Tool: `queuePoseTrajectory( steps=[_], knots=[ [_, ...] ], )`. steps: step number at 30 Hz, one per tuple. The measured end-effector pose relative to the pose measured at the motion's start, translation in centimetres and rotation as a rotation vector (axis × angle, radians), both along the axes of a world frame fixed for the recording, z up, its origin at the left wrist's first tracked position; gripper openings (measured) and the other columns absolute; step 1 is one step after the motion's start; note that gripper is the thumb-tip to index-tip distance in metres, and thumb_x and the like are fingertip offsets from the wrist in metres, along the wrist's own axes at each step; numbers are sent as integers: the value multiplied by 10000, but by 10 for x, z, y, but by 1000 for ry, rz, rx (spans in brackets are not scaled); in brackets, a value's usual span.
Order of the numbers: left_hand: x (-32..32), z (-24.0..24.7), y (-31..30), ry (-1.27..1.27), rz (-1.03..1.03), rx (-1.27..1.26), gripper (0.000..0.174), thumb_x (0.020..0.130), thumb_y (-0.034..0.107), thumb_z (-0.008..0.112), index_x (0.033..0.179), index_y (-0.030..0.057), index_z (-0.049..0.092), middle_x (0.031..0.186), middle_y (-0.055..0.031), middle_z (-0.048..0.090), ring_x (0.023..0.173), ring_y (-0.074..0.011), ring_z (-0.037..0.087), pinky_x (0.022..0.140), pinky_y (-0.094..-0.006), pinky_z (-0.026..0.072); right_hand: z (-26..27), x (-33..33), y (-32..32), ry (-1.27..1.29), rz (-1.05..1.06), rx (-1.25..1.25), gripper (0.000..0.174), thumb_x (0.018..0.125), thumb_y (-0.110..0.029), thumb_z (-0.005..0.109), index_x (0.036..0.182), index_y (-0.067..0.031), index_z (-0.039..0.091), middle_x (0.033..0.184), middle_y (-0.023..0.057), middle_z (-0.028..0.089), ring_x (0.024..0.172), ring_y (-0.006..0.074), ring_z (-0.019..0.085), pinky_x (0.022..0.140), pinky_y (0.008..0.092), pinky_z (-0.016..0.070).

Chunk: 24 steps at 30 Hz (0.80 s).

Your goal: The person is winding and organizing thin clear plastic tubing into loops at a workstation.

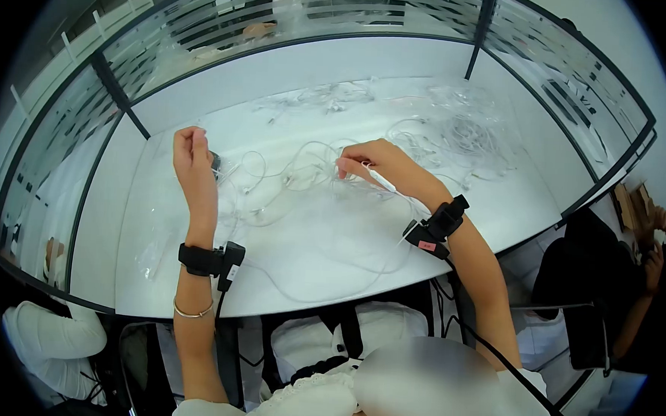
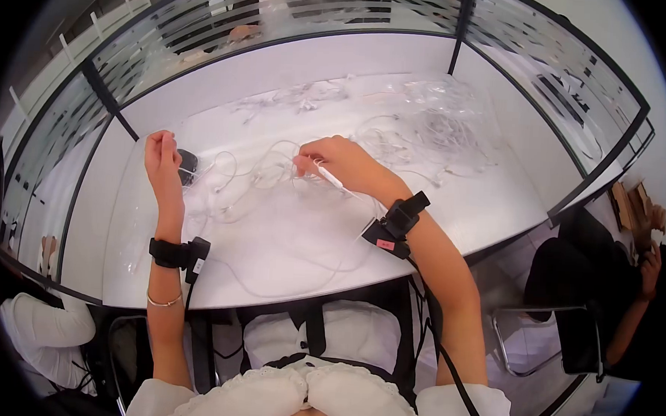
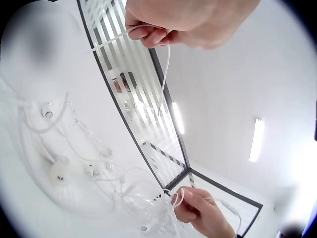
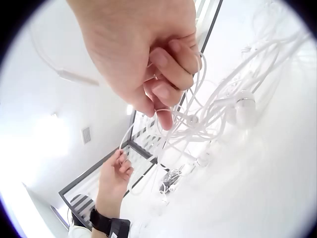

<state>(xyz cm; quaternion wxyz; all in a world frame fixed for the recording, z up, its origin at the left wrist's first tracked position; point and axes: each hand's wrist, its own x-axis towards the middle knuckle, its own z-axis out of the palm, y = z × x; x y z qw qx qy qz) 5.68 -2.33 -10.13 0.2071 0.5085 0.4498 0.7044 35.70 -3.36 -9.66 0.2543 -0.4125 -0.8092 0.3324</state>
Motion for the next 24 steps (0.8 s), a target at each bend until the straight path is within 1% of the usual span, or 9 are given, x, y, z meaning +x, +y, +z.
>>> queuePoseTrajectory(
  steps=[3, 6, 8, 10, 13, 15, 19, 22, 24],
  knots=[
    [-21, -8, 10, 77, 47, -89, 132, 947, 139, 507, 949, 14, 550, 694, 5, 476, 662, -103, 463, 629, -243, 397, -4, 3, 6, 118, 4, 19, 309, 956, -297, 507, 862, -43, 658, 766, 55, 633, 694, 157, 525, 673, 292, 432],
    [-40, -29, 30, 325, 122, -184, 129, 893, 114, 554, 981, 21, 565, 753, -29, 512, 674, -139, 488, 678, -274, 425, 9, 2, -1, 357, -97, -77, 309, 971, -294, 474, 965, -27, 628, 632, -4, 438, 630, 90, 393, 609, 243, 358],
    [-42, -39, 32, 540, 153, -131, 160, 845, 96, 585, 992, 33, 575, 869, -66, 543, 749, -166, 518, 726, -299, 439, 15, 4, -3, 486, -138, -52, 415, 988, -378, 397, 983, -15, 597, 598, -56, 281, 562, 61, 259, 524, 228, 238],
    [-35, -36, 24, 700, 194, -181, 243, 770, 68, 630, 1010, 68, 598, 1082, -103, 540, 958, -234, 535, 843, -344, 431, 20, 11, -1, 639, -61, -85, 488, 985, -444, 346, 935, -24, 590, 577, -63, 275, 540, 60, 222, 506, 230, 194],
    [-12, -18, 15, 829, 278, 51, 283, 750, 59, 645, 1029, 76, 599, 1112, -106, 542, 1066, -270, 507, 916, -377, 398, 31, 12, 3, 768, 33, -125, 589, 981, -545, 230, 804, -88, 555, 539, -71, 251, 507, 63, 170, 490, 234, 161],
    [16, 5, -1, 812, 175, 168, 302, 748, 52, 658, 1044, 72, 596, 1115, -119, 548, 1078, -282, 507, 935, -379, 390, 47, 6, 0, 774, 95, -104, 595, 978, -553, 223, 801, -92, 556, 537, -72, 256, 507, 61, 167, 487, 233, 165],
    [75, 29, -33, 653, -455, -49, 343, 824, 128, 669, 1142, 85, 547, 1115, -47, 576, 1019, -172, 544, 884, -329, 419, 79, -15, 0, 671, 158, -68, 612, 978, -558, 217, 796, -88, 563, 533, -69, 270, 502, 58, 196, 483, 229, 176],
    [110, 33, -41, 623, -579, -58, 360, 838, 180, 675, 1157, 83, 539, 1138, -39, 564, 1007, -166, 547, 852, -320, 434, 98, -35, 2, 564, 168, -20, 629, 967, -578, 243, 772, -81, 577, 534, -61, 312, 499, 55, 247, 480, 223, 189],
    [119, 28, -37, 694, -518, 79, 392, 828, 176, 686, 1170, 65, 531, 1145, -58, 538, 968, -184, 530, 829, -319, 431, 105, -47, -1, 496, 156, 7, 629, 973, -528, 313, 762, 0, 581, 545, -37, 328, 521, 83, 295, 513, 244, 267]
  ],
)
